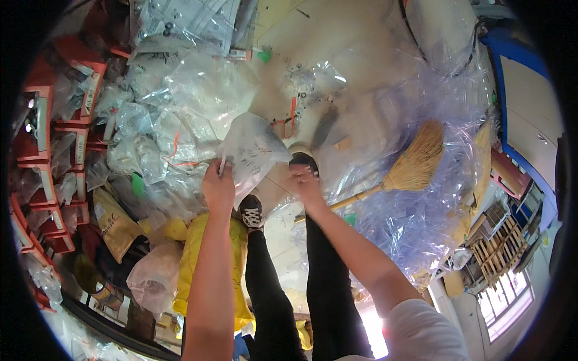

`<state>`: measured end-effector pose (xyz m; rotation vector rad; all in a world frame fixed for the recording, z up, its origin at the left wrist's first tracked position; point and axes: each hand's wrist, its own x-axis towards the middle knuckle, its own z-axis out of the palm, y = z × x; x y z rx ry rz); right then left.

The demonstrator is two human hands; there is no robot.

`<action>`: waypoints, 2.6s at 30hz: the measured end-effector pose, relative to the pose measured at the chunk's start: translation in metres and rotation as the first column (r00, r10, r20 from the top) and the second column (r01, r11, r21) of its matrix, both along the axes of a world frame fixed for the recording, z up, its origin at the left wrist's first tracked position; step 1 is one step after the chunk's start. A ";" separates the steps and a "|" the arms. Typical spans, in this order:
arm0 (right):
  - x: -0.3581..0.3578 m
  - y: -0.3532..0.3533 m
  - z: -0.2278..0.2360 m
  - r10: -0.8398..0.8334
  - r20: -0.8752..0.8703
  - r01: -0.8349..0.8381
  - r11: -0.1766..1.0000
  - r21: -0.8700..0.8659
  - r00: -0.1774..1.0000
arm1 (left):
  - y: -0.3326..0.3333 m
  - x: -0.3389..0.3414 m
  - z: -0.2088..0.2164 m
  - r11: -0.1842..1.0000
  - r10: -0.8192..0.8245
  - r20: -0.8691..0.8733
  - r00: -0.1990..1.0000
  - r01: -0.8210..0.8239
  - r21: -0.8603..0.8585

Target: The person sorts through a large pile of plastic bags and cardboard boxes on the floor of a cluttered room. They pick up various bags, open them to check contents, and move them around. The person also uses a broom to sweep some items.

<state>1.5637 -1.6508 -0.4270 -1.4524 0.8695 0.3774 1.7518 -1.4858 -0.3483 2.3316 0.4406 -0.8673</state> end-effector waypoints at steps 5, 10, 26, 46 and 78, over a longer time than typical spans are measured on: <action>-0.166 -0.088 -0.143 -0.192 -0.849 0.015 0.977 -0.213 0.492 | 0.025 -0.074 -0.022 0.998 -0.055 0.166 0.985 0.046 0.052; -0.204 -0.086 -0.174 -0.373 -0.733 0.549 0.836 0.002 0.569 | 0.042 -0.083 0.005 0.952 0.305 0.213 0.928 -0.292 -0.088; -0.193 -0.109 -0.186 -0.328 -0.630 -0.174 0.780 -0.601 0.704 | 0.060 -0.100 0.043 0.997 0.016 0.406 0.914 -0.047 0.066; -0.117 -0.191 -0.138 0.227 -0.800 -0.732 0.591 -0.340 0.555 | 0.007 -0.148 0.045 0.978 0.027 0.002 1.000 -0.026 -0.209; 0.059 -0.164 0.159 -0.055 -0.097 0.035 0.979 -0.200 0.994 | -0.104 -0.029 0.045 0.802 0.283 -0.111 0.953 -0.299 -0.518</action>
